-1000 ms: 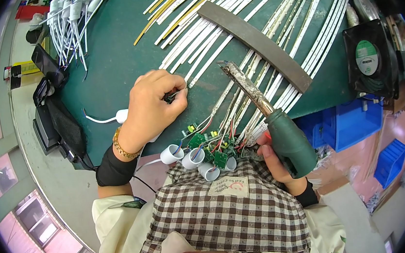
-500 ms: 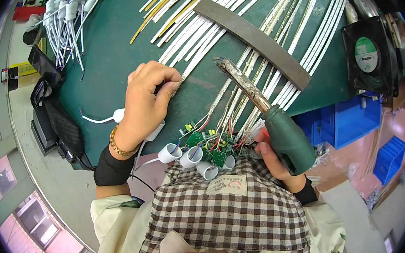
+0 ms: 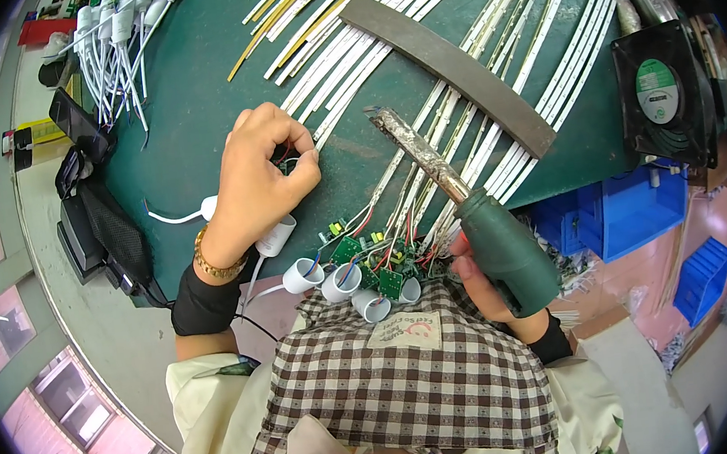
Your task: The person solders electrical wires onto small green printed circuit boards for lighting fixtures using a soldering iron.
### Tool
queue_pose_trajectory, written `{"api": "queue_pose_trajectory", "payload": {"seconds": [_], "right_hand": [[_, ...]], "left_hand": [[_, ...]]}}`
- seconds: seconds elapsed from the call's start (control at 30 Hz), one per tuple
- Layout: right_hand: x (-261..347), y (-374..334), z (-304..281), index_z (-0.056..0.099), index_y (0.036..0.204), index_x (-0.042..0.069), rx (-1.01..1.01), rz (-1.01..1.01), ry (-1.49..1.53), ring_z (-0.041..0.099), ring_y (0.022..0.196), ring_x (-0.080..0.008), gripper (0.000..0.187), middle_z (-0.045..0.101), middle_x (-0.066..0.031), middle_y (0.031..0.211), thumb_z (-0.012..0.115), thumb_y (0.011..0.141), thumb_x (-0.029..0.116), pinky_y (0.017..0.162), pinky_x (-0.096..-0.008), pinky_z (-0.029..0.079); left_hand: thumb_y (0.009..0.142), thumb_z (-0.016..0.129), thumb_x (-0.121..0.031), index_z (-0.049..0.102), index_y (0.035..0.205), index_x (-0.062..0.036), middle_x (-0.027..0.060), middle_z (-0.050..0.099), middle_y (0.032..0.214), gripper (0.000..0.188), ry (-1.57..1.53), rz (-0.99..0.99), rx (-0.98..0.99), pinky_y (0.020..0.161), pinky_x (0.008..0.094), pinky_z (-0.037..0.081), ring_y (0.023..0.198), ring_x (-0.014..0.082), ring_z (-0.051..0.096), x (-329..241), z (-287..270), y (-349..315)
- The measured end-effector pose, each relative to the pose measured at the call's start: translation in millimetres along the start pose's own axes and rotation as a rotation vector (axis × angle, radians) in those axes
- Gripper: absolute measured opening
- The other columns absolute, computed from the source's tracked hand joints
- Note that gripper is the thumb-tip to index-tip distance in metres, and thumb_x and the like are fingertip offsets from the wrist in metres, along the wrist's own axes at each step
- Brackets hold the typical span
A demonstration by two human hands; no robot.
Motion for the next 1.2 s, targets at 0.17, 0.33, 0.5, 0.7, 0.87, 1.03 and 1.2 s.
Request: {"api": "queue_pose_trajectory", "payload": {"seconds": [0.17,0.33,0.5,0.7,0.87,1.03,1.2], "right_hand": [[-3,4,0,0.052,0.124,0.002,0.136,-0.110,-0.190,0.061,0.078,-0.0142,0.034,0.062,-0.0113,0.101,0.062,0.092,0.009,0.071,-0.0285,0.051],[0,7,1,0.052,0.124,0.001,0.174,-0.148,-0.213,0.060,0.078,-0.0141,0.034,0.061,-0.0096,0.096,0.060,0.092,0.007,0.072,-0.0281,0.050],[7,6,7,0.051,0.123,-0.001,0.177,-0.066,-0.040,0.057,0.076,-0.0141,0.033,0.060,-0.0076,0.087,0.058,0.093,0.010,0.069,-0.0282,0.048],[10,1,12,0.050,0.126,-0.001,0.151,0.029,-0.143,0.057,0.074,-0.0141,0.037,0.059,-0.0070,0.083,0.059,0.093,0.013,0.069,-0.0295,0.047],[2,4,17,0.065,0.108,0.001,0.085,-0.096,-0.391,0.069,0.076,-0.0180,0.033,0.070,-0.0084,0.090,0.073,0.077,0.007,0.067,-0.0297,0.055],[10,7,22,0.066,0.108,0.003,0.107,-0.087,-0.333,0.068,0.075,-0.0176,0.031,0.069,-0.0070,0.088,0.070,0.078,0.005,0.067,-0.0277,0.054],[13,4,19,0.065,0.109,0.001,0.068,-0.056,-0.297,0.069,0.075,-0.0169,0.030,0.069,-0.0075,0.088,0.069,0.079,0.002,0.067,-0.0279,0.055]], "left_hand": [[0.070,0.067,-0.009,0.061,0.072,-0.0067,0.0044,0.057,0.071,0.007,-0.055,0.010,-0.008,0.069,0.0359,0.043,0.072,0.0233,0.055,4,-2,7],[0.071,0.067,-0.006,0.061,0.072,-0.0045,0.0061,0.059,0.068,0.006,-0.108,0.010,0.022,0.061,0.0346,0.045,0.065,0.0226,0.058,7,-7,10],[0.072,0.066,-0.004,0.064,0.074,-0.0042,0.0058,0.058,0.067,0.003,-0.108,0.021,0.044,0.059,0.0334,0.046,0.064,0.0212,0.057,8,-9,11],[0.072,0.067,-0.005,0.066,0.073,-0.0043,0.0059,0.058,0.070,0.002,-0.210,-0.030,0.029,0.060,0.0323,0.046,0.064,0.0198,0.057,13,-9,10],[0.070,0.067,-0.004,0.064,0.074,-0.0039,0.0064,0.057,0.071,0.005,-0.134,0.082,0.061,0.064,0.0331,0.047,0.071,0.0225,0.057,16,-12,11],[0.068,0.066,-0.005,0.061,0.073,-0.0048,0.0066,0.056,0.071,0.008,-0.114,0.151,0.105,0.064,0.0350,0.047,0.072,0.0243,0.056,19,-15,13],[0.068,0.064,-0.005,0.058,0.071,-0.0051,0.0069,0.056,0.071,0.007,-0.113,0.170,0.134,0.064,0.0362,0.046,0.072,0.0255,0.055,18,-16,14]]}}
Point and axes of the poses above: each hand's wrist, its own y-axis towards the middle knuckle, its own z-axis out of the palm, x = y × z, the point moved 2 cm from there along y, towards the middle knuckle
